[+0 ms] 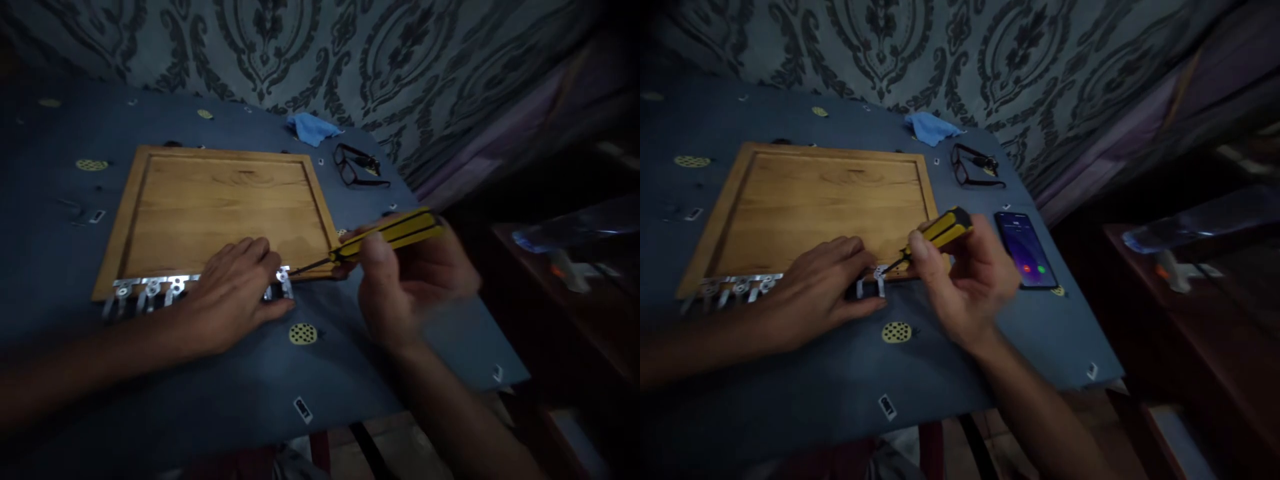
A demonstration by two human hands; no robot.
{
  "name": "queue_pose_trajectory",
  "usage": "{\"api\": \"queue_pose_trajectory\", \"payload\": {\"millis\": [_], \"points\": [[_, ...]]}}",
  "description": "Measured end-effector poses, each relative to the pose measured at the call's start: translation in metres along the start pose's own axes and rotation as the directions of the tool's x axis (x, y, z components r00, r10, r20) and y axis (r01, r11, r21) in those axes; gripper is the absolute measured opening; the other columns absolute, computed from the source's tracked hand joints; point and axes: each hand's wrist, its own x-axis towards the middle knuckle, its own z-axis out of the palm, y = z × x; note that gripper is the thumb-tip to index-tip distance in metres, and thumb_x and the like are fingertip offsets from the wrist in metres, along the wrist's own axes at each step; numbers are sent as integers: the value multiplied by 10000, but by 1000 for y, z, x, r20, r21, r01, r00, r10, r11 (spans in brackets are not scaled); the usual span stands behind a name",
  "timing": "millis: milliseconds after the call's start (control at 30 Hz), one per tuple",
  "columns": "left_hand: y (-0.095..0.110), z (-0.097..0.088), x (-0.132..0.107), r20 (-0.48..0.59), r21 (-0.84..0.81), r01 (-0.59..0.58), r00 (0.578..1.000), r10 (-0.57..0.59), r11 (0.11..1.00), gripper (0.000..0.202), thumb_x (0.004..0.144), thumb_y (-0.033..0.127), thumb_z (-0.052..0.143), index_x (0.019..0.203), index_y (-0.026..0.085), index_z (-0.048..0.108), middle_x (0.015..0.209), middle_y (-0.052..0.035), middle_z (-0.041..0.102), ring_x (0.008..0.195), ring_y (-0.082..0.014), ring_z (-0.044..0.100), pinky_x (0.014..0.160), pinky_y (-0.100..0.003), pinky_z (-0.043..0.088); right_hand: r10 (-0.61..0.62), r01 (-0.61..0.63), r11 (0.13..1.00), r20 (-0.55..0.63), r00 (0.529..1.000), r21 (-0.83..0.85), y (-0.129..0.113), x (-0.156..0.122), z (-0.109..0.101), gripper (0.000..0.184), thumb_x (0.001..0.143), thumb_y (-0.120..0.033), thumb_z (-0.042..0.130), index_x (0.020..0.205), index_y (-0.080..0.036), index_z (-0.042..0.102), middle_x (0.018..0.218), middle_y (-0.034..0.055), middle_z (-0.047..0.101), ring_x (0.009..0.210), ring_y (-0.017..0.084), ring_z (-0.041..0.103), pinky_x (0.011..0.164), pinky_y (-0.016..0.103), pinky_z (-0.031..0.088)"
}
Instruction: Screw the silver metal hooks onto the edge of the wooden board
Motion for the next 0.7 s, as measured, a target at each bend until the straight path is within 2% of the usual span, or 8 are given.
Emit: {"api": "queue_pose_trajectory", "payload": {"millis": [133, 267, 367, 567, 700], "points": [[1, -2, 1, 26, -19, 3, 1000, -2, 1000, 305, 949, 456, 686, 1029, 168, 630, 1048, -67, 595, 1033, -268, 579, 897, -402, 497, -51, 52, 999, -66, 997, 5, 3, 3, 1, 213, 933, -414, 735, 848, -220, 717, 700, -5, 671, 562, 121, 616, 486, 251, 516], [1, -3, 1, 26, -28, 1, 1000, 0, 1000, 288, 944, 448, 695, 1007, 175, 624, 1056, -62, 601, 1049, -260, 578, 908, -392, 492, -103, 100, 994, -61, 993, -50, 6, 3, 3, 212, 940, -408, 726, 850, -215, 717, 676, -4, 667, 547, 115, 618, 478, 244, 506], [1, -4, 2, 43, -31, 1, 999, 0, 1000, 295, 941, 450, 703, 1009, 174, 623, 1065, -66, 602, 1059, -265, 578, 921, -400, 493, -94, 92, 995, -39, 995, -45, 8, 1, 4, 204, 938, -398, 732, 843, -219, 712, 666, -6, 666, 539, 112, 615, 475, 244, 501], [2, -6, 3, 78, -42, 2, 997, 1, 999, 300, 944, 438, 708, 1032, 164, 626, 1081, -77, 601, 1077, -272, 580, 950, -413, 493, 40, -40, 999, 17, 999, 13, 15, -5, 2, 161, 900, -341, 773, 852, -192, 736, 738, 52, 716, 620, 157, 667, 558, 300, 537], [3, -8, 4, 112, -40, 18, 994, -13, 999, 310, 946, 433, 707, 1052, 153, 627, 1096, -90, 600, 1083, -281, 579, 958, -422, 488, -40, 41, 997, 14, 999, -60, 15, -5, 3, 139, 901, -329, 769, 844, -207, 737, 724, 34, 705, 613, 153, 652, 551, 299, 527]]}}
